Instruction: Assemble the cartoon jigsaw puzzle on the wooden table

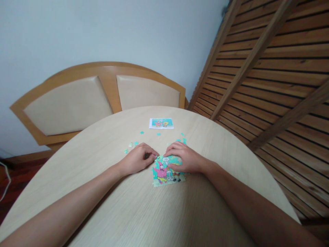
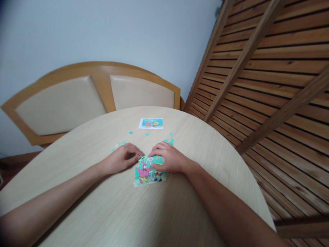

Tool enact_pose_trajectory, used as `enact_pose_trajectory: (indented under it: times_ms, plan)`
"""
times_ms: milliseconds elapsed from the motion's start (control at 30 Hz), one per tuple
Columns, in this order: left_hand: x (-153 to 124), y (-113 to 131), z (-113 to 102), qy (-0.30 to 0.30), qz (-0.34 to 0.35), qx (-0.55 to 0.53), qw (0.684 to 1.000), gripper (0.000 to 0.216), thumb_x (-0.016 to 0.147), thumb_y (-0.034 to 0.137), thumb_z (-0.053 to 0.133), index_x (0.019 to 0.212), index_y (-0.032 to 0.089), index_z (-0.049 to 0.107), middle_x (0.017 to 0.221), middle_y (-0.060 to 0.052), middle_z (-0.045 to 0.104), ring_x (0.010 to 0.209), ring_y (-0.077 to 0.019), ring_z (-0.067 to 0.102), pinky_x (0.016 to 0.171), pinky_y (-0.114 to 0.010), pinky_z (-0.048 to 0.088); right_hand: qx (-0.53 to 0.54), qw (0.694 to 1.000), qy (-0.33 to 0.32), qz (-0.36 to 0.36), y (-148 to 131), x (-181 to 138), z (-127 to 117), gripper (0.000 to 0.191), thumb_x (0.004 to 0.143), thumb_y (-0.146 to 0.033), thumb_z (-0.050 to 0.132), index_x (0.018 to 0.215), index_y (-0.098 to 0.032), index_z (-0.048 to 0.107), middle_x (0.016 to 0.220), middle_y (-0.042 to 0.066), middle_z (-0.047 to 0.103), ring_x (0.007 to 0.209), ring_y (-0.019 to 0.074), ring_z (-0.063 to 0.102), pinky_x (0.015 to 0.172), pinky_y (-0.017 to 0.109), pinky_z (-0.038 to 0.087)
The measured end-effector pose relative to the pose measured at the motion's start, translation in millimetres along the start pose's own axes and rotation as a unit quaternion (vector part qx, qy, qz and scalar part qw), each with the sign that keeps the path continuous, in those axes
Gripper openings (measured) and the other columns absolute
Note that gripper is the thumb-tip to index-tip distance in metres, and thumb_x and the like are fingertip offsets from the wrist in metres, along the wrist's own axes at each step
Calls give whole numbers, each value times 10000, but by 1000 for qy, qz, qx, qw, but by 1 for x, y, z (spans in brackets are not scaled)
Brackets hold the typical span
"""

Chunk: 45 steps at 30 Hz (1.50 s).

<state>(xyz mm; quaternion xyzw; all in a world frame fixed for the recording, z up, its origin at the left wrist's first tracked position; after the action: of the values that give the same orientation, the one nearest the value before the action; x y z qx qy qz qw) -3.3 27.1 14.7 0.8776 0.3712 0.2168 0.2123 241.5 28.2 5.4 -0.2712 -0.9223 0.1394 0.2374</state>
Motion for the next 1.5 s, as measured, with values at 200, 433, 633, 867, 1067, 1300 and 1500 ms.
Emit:
enact_pose_trajectory:
  times_ms: [200,433,633,867,1067,1300,1500]
  plan:
    - [1,-2,1,5,-4,4,1000,242,926,226,578,1043,245,789,942,-42,775,921,-212,655,894,-348,480,0,1000,0,2,-1,0,0,309,804,-334,742,1085,-207,719,1084,82,685,1040,246,606,982,443,455]
    - [0,-1,-3,10,-15,2,1000,234,932,242,580,1039,236,789,961,-43,775,940,-207,656,905,-340,480,1,1000,5,-3,-1,0,0,301,806,-336,747,1077,-209,721,1077,85,686,1032,246,615,979,440,460]
    - [1,-6,-16,46,-39,-15,998,278,962,259,519,1056,212,776,1004,-66,768,933,-205,660,899,-362,489,28,995,91,34,3,1,-2,193,877,-285,669,1054,-216,702,1055,73,709,1022,228,638,962,421,481]
    - [0,-16,-10,26,-30,30,999,256,943,263,546,1044,224,779,1005,-63,768,981,-221,646,950,-396,473,-30,918,317,234,42,-9,-10,202,899,-211,512,1005,-199,682,1010,87,728,959,244,666,912,432,510]
    - [1,-24,-19,58,-71,64,994,250,940,318,552,1033,223,764,1053,-71,756,983,-235,655,918,-384,476,-2,861,364,355,81,-28,-14,323,847,-125,438,1045,-158,691,963,104,748,914,227,695,915,425,530]
    - [-6,-49,-53,86,-230,140,959,354,908,416,542,1073,163,726,1058,-124,740,908,-254,667,751,-337,466,-96,900,246,345,75,-28,-10,300,933,-312,527,1132,-245,741,1213,80,712,1165,305,587,1038,548,443]
    - [-6,-40,-62,6,-255,88,963,267,864,382,556,897,180,728,831,-54,744,696,-177,635,638,-278,417,-138,936,185,266,50,-17,-7,253,923,-357,611,1120,-289,755,1274,73,670,1222,331,511,1035,570,410]
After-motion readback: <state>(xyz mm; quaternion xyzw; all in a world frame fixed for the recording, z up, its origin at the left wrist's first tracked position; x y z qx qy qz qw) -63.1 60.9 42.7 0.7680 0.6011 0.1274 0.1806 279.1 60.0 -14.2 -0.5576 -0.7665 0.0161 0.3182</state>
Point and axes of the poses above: each hand's wrist, its own x-axis towards the middle knuckle, its own z-axis out of the palm, y = z × x, the point moved 1 cm from there along x, towards the middle knuckle
